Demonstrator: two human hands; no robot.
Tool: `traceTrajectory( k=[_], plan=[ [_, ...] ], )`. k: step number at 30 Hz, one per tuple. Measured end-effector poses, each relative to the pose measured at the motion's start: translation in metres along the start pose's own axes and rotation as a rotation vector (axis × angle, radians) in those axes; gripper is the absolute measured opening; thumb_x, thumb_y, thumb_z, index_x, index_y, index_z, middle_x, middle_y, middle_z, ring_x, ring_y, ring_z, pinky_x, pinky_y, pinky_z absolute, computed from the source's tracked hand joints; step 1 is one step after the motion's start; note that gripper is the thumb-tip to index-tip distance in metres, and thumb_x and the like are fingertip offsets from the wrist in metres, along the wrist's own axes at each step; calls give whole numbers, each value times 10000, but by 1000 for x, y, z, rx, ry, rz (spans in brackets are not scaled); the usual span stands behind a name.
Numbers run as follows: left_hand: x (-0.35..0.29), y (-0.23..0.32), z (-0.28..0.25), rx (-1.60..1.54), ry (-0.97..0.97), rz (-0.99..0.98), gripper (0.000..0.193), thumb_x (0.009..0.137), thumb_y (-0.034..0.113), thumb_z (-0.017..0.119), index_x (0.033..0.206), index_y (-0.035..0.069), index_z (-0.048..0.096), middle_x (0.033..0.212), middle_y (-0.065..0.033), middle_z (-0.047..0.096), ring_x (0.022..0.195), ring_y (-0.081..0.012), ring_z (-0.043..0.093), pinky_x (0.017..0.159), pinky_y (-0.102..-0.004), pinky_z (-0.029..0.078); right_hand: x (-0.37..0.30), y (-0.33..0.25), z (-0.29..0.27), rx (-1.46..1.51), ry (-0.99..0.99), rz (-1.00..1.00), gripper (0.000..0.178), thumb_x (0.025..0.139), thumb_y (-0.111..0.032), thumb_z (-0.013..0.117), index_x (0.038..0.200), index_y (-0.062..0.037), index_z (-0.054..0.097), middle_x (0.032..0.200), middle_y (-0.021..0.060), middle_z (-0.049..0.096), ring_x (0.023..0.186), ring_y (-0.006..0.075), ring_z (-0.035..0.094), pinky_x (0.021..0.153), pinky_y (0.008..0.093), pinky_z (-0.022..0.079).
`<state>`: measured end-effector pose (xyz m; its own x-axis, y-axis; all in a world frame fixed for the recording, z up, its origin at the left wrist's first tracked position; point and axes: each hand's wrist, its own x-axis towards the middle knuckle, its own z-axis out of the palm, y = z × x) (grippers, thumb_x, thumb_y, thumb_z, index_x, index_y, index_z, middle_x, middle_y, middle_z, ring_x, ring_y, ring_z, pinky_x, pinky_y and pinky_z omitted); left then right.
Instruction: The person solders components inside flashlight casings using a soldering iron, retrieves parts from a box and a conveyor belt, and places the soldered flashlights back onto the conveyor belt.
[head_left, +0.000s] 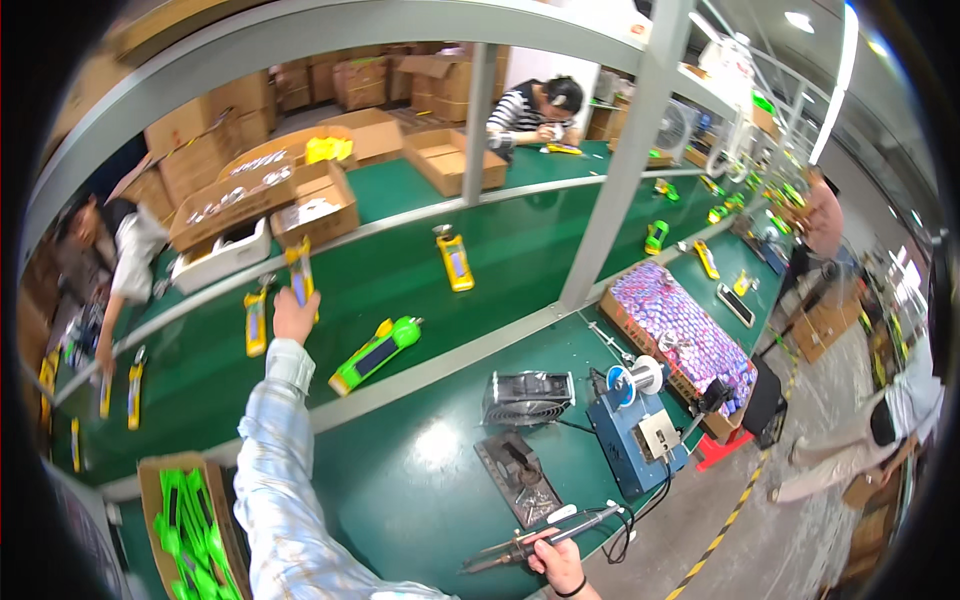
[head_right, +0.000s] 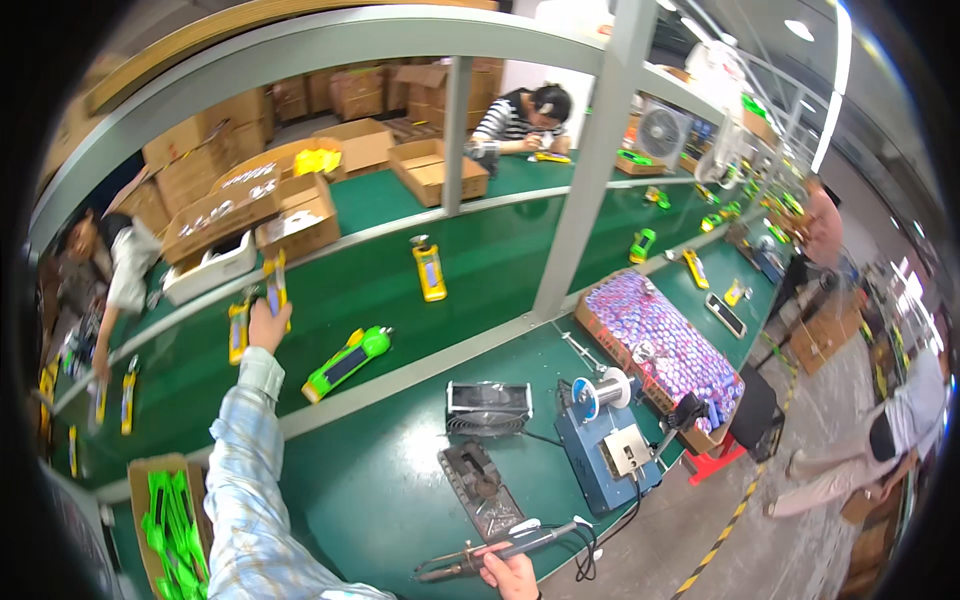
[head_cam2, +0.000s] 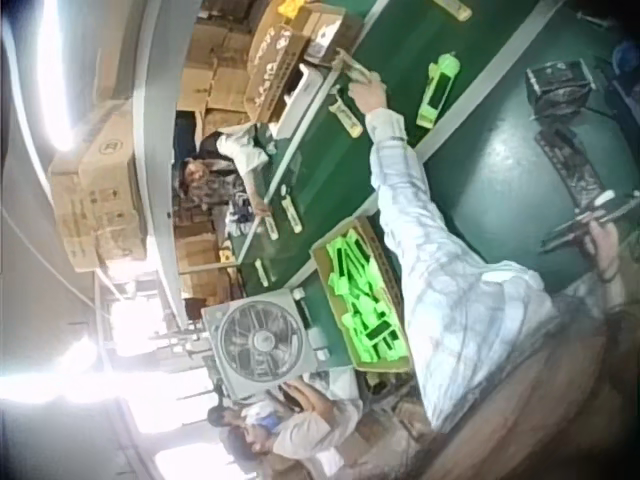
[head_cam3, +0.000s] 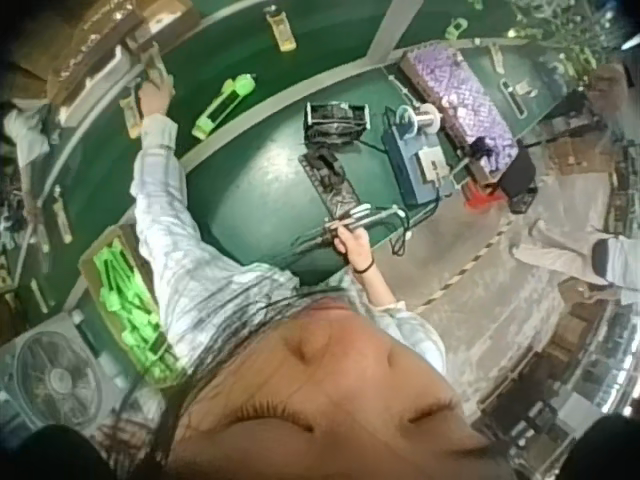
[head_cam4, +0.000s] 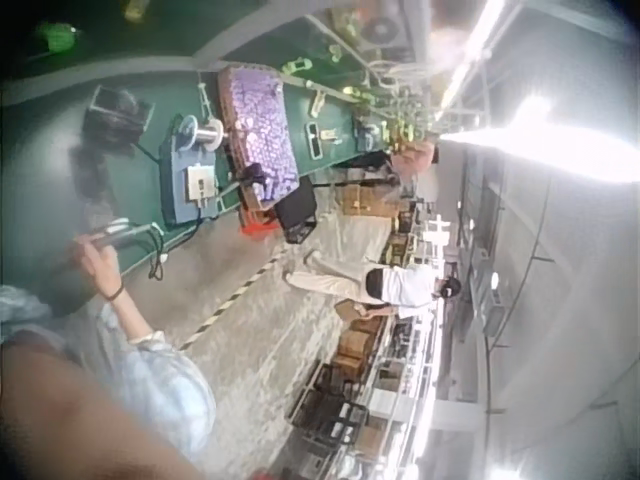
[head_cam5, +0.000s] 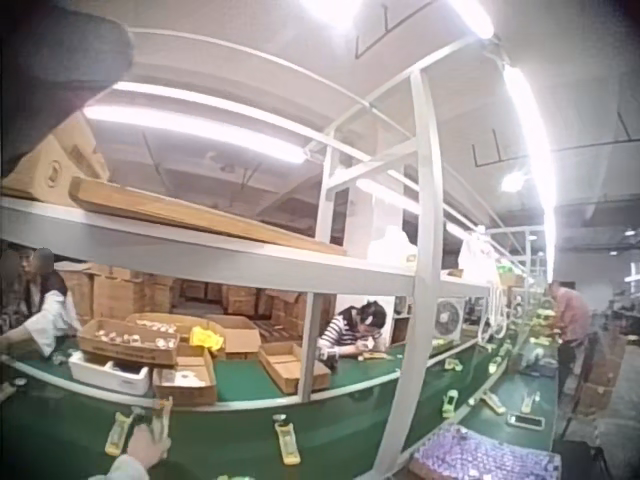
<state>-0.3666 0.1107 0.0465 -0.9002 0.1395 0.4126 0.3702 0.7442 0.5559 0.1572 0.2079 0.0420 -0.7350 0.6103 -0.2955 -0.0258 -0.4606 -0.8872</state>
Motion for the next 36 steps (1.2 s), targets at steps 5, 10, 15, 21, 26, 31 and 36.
traceTrajectory(
  k=[5,10,15,21,26,31,36],
  plan=[
    [-109,70,-153,-185,-339,188,534,645,383,654,987,-11,540,947,-169,545,858,-269,543,748,-349,427,-17,10,-26,-89,-107,-118,179,825,-182,488,849,-5,505,782,112,560,485,93,438,408,196,353],
    [-275,71,-187,-220,-587,392,460,593,323,652,953,50,561,798,-125,523,777,-302,531,660,-378,436,-48,3,-49,14,-64,-348,285,851,-303,445,917,-26,471,786,92,535,552,126,523,451,199,432],
    [-386,14,-184,-70,-703,500,434,601,281,632,987,96,556,799,-80,492,803,-252,509,683,-363,384,-66,-9,-45,-83,-119,-464,311,832,-326,473,827,-18,429,831,75,477,655,117,500,448,191,387],
    [-413,8,-193,-90,-655,531,454,669,262,641,1087,113,541,886,-39,535,844,-193,501,828,-324,302,-72,-15,-30,-36,-102,-482,281,856,-298,458,868,-18,451,615,45,458,435,64,376,362,162,279],
    [-423,34,-176,-402,-538,273,277,756,260,601,985,103,611,934,-30,602,914,-148,501,873,-324,264,-73,-13,-21,-68,-105,-482,262,867,-275,441,884,-14,458,631,57,484,418,67,374,362,161,270],
    [-426,44,-163,-426,-560,197,166,744,293,598,767,140,658,797,21,601,872,-139,485,867,-348,218,-68,-7,-22,-69,-229,-365,251,847,-251,505,879,-4,476,648,64,516,470,85,455,384,178,336],
    [-422,45,-163,-396,-575,264,124,737,265,620,717,144,637,883,50,597,930,-132,463,873,-348,213,-58,2,-22,-94,-202,-293,236,848,-238,500,884,-6,476,624,51,501,459,71,430,380,173,313]
  ],
)
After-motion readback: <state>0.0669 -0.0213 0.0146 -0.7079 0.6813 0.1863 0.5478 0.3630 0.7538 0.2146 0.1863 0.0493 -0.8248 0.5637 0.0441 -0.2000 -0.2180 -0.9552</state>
